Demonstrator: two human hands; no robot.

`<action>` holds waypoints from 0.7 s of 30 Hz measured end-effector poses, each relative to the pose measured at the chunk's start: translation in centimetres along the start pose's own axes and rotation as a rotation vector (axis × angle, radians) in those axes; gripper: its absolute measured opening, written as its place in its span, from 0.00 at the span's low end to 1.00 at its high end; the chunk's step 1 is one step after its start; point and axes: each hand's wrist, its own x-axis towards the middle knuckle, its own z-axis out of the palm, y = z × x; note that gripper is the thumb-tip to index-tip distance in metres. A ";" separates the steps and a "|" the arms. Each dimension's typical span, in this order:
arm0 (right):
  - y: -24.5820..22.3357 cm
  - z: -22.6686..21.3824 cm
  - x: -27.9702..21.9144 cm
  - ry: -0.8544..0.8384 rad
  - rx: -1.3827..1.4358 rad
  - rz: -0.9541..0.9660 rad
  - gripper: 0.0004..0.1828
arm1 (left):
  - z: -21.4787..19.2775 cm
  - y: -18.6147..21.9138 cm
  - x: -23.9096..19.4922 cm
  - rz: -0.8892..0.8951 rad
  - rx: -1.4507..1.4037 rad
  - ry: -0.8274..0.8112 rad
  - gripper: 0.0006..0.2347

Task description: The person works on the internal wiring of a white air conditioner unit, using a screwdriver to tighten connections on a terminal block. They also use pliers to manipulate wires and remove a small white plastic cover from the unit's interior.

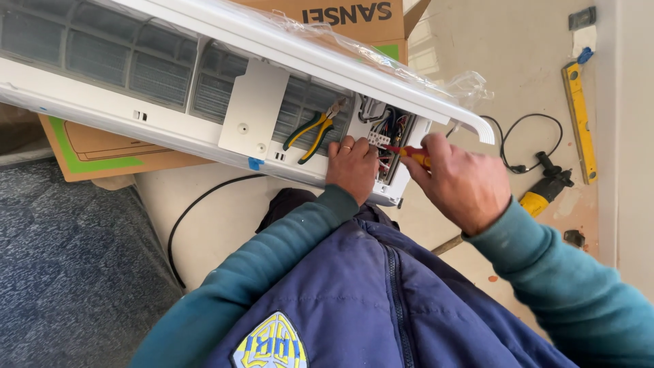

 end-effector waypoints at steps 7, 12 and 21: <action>0.6 -2.1 0.4 0.265 0.160 -0.483 0.16 | -0.4 -0.1 0.2 0.013 -0.011 -0.022 0.04; -0.2 -2.1 0.6 -0.076 -0.289 -0.052 0.22 | 0.1 0.0 0.0 0.004 0.010 0.001 0.06; -0.5 -2.4 0.6 -0.176 -0.378 0.025 0.22 | 0.0 -0.1 0.1 0.003 0.014 -0.027 0.06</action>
